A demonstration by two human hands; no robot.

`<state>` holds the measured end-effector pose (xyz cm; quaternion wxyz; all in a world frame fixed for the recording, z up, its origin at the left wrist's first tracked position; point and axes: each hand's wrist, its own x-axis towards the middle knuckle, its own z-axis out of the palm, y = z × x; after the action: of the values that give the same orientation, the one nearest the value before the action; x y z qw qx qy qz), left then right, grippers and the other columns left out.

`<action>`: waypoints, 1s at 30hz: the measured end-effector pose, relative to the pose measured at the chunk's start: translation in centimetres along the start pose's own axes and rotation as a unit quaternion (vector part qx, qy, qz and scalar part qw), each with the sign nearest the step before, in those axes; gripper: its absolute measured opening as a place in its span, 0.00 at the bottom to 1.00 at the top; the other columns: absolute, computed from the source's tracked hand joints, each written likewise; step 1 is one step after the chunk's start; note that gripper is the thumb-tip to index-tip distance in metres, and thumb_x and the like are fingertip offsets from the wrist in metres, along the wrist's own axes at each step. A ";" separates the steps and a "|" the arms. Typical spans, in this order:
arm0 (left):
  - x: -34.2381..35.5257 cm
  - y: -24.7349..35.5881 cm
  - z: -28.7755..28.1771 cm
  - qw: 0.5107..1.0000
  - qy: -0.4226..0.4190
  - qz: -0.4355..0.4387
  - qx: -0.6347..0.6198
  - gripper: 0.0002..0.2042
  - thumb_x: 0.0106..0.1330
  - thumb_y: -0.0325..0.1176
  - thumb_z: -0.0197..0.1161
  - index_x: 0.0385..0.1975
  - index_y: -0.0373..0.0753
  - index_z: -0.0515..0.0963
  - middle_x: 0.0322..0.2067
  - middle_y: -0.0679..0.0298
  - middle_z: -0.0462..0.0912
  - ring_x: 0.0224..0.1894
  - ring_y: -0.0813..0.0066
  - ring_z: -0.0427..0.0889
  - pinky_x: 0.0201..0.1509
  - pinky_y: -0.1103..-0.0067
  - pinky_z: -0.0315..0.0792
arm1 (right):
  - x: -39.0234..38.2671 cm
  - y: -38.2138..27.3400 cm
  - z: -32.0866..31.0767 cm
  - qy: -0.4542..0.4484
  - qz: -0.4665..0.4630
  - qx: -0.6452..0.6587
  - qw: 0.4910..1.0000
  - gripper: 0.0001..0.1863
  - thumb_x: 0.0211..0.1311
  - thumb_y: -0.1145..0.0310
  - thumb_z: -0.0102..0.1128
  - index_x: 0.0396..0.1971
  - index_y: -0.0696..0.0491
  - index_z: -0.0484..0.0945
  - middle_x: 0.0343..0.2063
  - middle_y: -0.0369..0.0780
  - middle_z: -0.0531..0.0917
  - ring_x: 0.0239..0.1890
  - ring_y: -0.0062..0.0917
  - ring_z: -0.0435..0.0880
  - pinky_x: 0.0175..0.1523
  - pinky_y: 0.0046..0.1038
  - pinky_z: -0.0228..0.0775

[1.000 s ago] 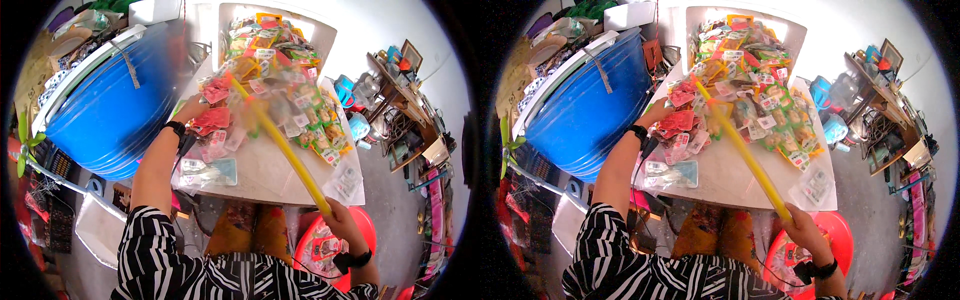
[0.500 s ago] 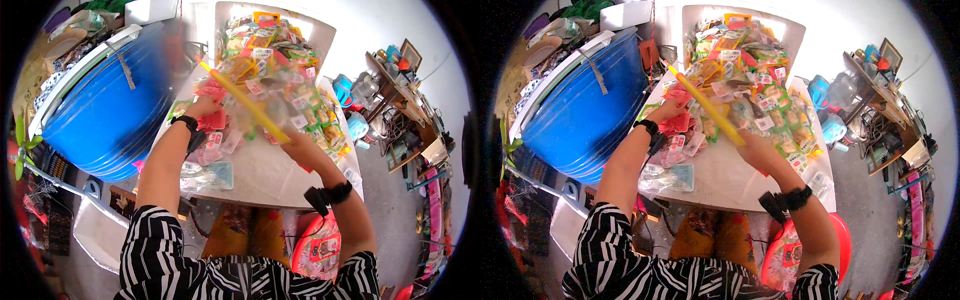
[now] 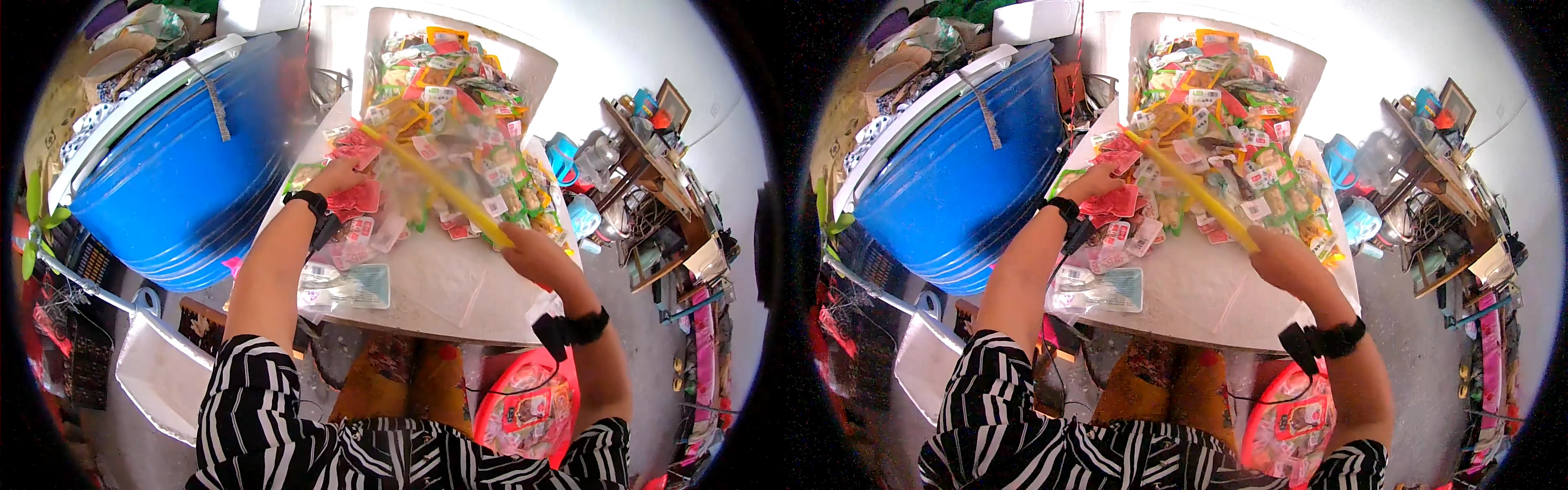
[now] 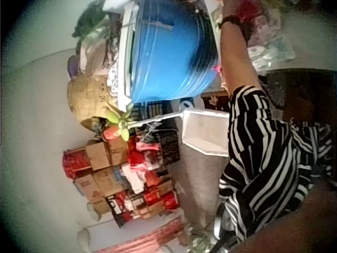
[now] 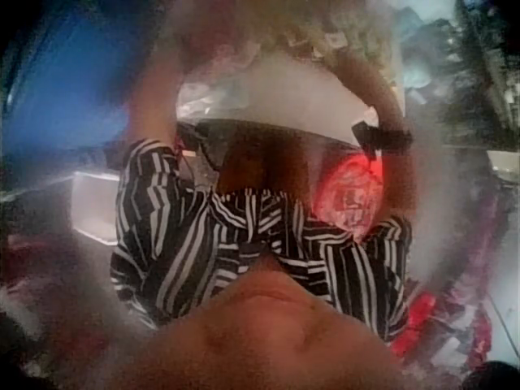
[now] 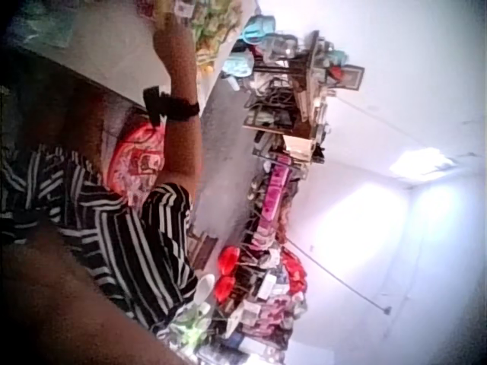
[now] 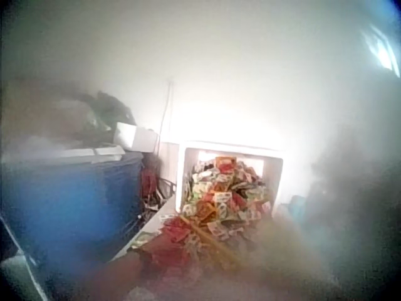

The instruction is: The person sorts through a pile of small packaged food items on a table by hand, placing some into a red basin on the floor, and later uses a yellow pole to move items across the table surface.

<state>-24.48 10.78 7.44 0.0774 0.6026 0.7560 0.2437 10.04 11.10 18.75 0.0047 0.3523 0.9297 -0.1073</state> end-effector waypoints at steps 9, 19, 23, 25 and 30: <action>-0.1 -1.1 0.3 0.998 0.005 0.005 -0.056 0.20 0.39 0.40 0.54 0.33 0.36 0.67 0.33 0.53 0.69 0.38 0.62 0.67 0.39 0.77 0.61 | -3.8 1.4 2.0 -0.002 0.009 0.048 0.999 0.17 0.43 0.68 0.42 0.37 0.56 0.60 0.21 0.50 0.70 0.27 0.41 0.69 0.32 0.33 0.59; 0.2 -1.8 0.8 0.998 0.007 0.029 -0.060 0.18 0.41 0.39 0.53 0.32 0.37 0.68 0.31 0.53 0.70 0.35 0.63 0.68 0.38 0.77 0.62 | -2.8 1.8 2.6 -0.050 0.104 0.324 0.939 0.21 0.44 0.67 0.45 0.41 0.55 0.58 0.17 0.37 0.68 0.16 0.20 0.68 0.23 0.20 0.62; -0.2 -1.1 0.7 0.996 0.016 0.039 -0.076 0.18 0.41 0.38 0.53 0.32 0.37 0.67 0.31 0.54 0.70 0.35 0.63 0.68 0.38 0.77 0.61 | -0.6 1.8 3.7 0.037 -0.017 0.232 0.972 0.19 0.43 0.68 0.44 0.39 0.55 0.59 0.19 0.43 0.71 0.22 0.31 0.70 0.30 0.26 0.61; -0.5 -0.4 0.3 0.995 0.021 0.043 -0.084 0.18 0.41 0.38 0.53 0.33 0.37 0.67 0.31 0.54 0.70 0.35 0.63 0.68 0.38 0.77 0.61 | 0.8 1.5 4.1 0.080 -0.054 0.181 0.979 0.18 0.42 0.69 0.43 0.37 0.55 0.60 0.20 0.44 0.71 0.25 0.34 0.70 0.32 0.28 0.60; -0.7 0.3 0.1 0.990 -0.001 0.044 -0.137 0.19 0.41 0.39 0.53 0.34 0.38 0.67 0.32 0.54 0.70 0.36 0.64 0.68 0.39 0.77 0.61 | 1.0 -0.1 2.7 0.073 -0.031 0.100 0.992 0.14 0.42 0.70 0.41 0.32 0.56 0.62 0.24 0.49 0.70 0.29 0.39 0.68 0.34 0.31 0.59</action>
<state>-24.05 10.18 7.38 0.1498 0.6191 0.6880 0.3476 9.05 11.12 16.05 -0.1014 0.3286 0.9227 -0.1740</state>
